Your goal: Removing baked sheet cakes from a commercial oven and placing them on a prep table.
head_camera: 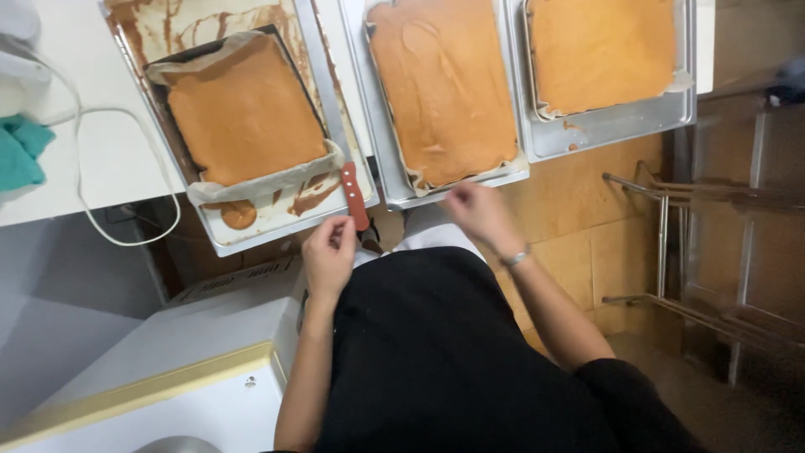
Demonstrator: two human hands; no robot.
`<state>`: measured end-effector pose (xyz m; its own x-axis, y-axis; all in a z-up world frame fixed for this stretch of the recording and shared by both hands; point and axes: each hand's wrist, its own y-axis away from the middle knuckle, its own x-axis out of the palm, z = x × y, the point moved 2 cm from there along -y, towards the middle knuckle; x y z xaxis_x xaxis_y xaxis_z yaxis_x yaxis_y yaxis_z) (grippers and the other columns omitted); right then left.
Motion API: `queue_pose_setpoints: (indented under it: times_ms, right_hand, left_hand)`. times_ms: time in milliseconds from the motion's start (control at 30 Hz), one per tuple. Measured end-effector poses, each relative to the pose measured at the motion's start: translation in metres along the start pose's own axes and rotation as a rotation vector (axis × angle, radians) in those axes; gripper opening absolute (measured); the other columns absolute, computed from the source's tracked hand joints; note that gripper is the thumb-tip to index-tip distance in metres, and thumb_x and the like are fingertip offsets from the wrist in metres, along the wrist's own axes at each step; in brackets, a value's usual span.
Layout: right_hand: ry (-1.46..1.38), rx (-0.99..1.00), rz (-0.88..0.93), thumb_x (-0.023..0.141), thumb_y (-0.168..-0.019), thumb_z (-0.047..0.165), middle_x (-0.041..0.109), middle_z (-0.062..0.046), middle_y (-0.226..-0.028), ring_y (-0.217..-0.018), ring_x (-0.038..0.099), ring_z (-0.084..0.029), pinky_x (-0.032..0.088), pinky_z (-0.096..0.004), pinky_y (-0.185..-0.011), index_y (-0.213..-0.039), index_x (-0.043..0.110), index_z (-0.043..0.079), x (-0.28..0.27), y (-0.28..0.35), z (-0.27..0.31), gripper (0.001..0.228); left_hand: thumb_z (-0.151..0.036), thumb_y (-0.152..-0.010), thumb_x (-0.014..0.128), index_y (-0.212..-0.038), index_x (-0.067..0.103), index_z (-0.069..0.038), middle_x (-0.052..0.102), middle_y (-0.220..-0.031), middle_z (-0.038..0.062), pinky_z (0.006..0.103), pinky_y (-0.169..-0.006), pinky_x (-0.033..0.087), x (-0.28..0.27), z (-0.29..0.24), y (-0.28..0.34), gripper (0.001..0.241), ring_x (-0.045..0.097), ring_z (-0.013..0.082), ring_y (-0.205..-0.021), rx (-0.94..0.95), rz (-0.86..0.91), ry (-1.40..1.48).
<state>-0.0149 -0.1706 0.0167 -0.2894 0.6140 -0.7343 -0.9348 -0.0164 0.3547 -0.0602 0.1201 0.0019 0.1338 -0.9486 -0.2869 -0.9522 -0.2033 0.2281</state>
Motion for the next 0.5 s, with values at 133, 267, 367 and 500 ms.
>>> queue_pose_setpoints:
  times_ms: [133, 267, 367, 500]
  right_hand:
    - [0.026, 0.099, -0.153, 0.071, -0.094, 0.023, 0.074, -0.016, -0.081, -0.07, 0.072, -0.025, 0.054, -0.037, -0.065, -0.094, 0.074, 0.002, -0.055, -0.008, -0.076, 0.021]
    - [0.025, 0.093, -0.268, 0.071, -0.095, 0.02, 0.073, -0.016, -0.077, -0.069, 0.07, -0.025, 0.054, -0.037, -0.066, -0.094, 0.074, 0.0, -0.098, -0.034, -0.119, 0.02]
    - [0.068, 0.035, -0.287, 0.072, -0.093, 0.019, 0.073, -0.017, -0.076, -0.069, 0.071, -0.026, 0.054, -0.037, -0.066, -0.091, 0.075, -0.001, -0.117, -0.076, -0.128, 0.02]
    - [0.012, -0.078, -0.26, 0.07, -0.093, 0.017, 0.074, -0.018, -0.082, -0.074, 0.074, -0.028, 0.056, -0.038, -0.067, -0.094, 0.077, 0.001, -0.125, -0.137, -0.127, 0.017]
  left_hand:
    - [-0.014, -0.096, 0.07, -0.1, 0.073, -0.003, 0.07, -0.076, 0.004, 0.0251, -0.059, 0.049, 0.031, -0.014, -0.002, 0.013, 0.062, 0.0078, -0.062, 0.037, 0.092, -0.033]
    - [-0.013, -0.093, 0.07, -0.1, 0.074, -0.004, 0.07, -0.075, 0.006, 0.0278, -0.057, 0.049, 0.067, -0.007, -0.015, 0.012, 0.061, 0.0117, -0.059, 0.021, 0.108, -0.075]
    - [-0.015, -0.092, 0.07, -0.099, 0.075, -0.004, 0.07, -0.074, 0.008, 0.0315, -0.058, 0.05, 0.094, -0.003, -0.042, 0.013, 0.063, 0.0161, -0.06, -0.011, 0.084, -0.134]
    - [-0.018, -0.094, 0.069, -0.098, 0.075, -0.004, 0.072, -0.082, 0.014, 0.04, -0.067, 0.053, 0.128, 0.003, -0.08, 0.016, 0.069, 0.028, -0.071, 0.051, 0.013, -0.268]
